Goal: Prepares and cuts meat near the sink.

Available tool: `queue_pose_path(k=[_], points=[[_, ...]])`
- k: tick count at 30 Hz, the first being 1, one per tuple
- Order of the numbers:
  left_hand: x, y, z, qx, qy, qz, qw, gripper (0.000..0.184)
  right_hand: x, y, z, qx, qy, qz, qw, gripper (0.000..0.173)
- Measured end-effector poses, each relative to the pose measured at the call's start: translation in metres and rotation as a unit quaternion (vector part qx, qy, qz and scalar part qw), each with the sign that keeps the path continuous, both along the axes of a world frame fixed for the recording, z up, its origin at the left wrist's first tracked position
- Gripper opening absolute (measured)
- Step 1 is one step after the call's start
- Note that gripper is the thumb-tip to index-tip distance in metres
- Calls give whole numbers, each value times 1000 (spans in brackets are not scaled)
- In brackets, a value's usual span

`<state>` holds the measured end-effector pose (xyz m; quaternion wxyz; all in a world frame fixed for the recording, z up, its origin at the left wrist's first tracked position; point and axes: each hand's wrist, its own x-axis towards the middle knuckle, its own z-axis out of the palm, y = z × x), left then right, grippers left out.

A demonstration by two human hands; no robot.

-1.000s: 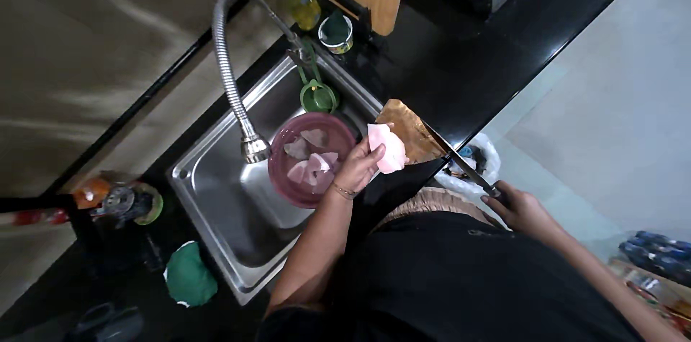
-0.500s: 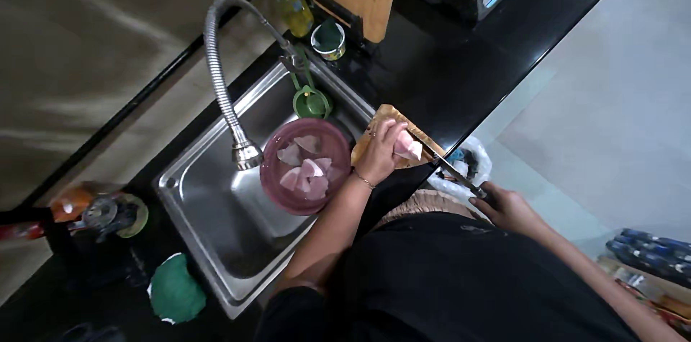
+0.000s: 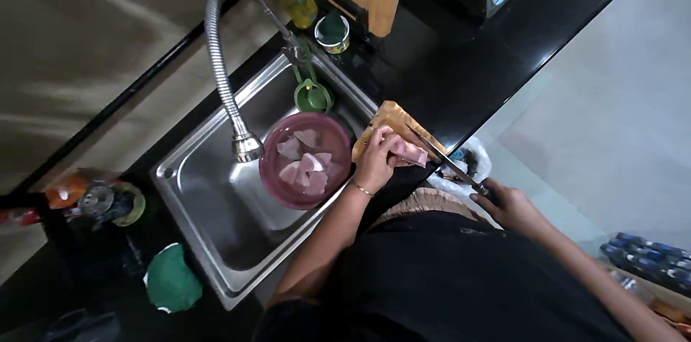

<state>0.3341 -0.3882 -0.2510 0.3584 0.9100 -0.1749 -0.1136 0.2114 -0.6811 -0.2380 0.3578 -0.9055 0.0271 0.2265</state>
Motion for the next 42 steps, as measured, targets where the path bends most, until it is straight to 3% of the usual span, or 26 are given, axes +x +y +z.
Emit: queue_pose_path(k=[3,7,9,12,15,22,31,36,42], points=[[0,-1,-3,-14,-23,-1,1000,24,4,6,1,-13,29,2,999,33],[-7,-7,-1,-40,-21,77,996,26,5,9,1,-21,29,27,999,35],[-12,-12,11,-23,47,142,989,40,4,7,1,-21,24,26,999,34],[-17,-17,26,-51,190,189,962,78,4,3,2,-18,18,35,999,32],[-23,-25,25,-130,216,194,948,86,5,1,2,-17,12,55,998,33],[-17,-31,22,-174,121,209,955,58,8,4,12,-13,-23,83,996,36],[2,-33,16,-143,156,174,962,60,10,15,12,-62,-1,7,998,37],[-4,-34,12,-155,140,180,961,66,11,17,11,-57,7,26,998,40],[-13,-36,3,-200,51,208,956,43,9,15,11,-53,-8,36,998,41]])
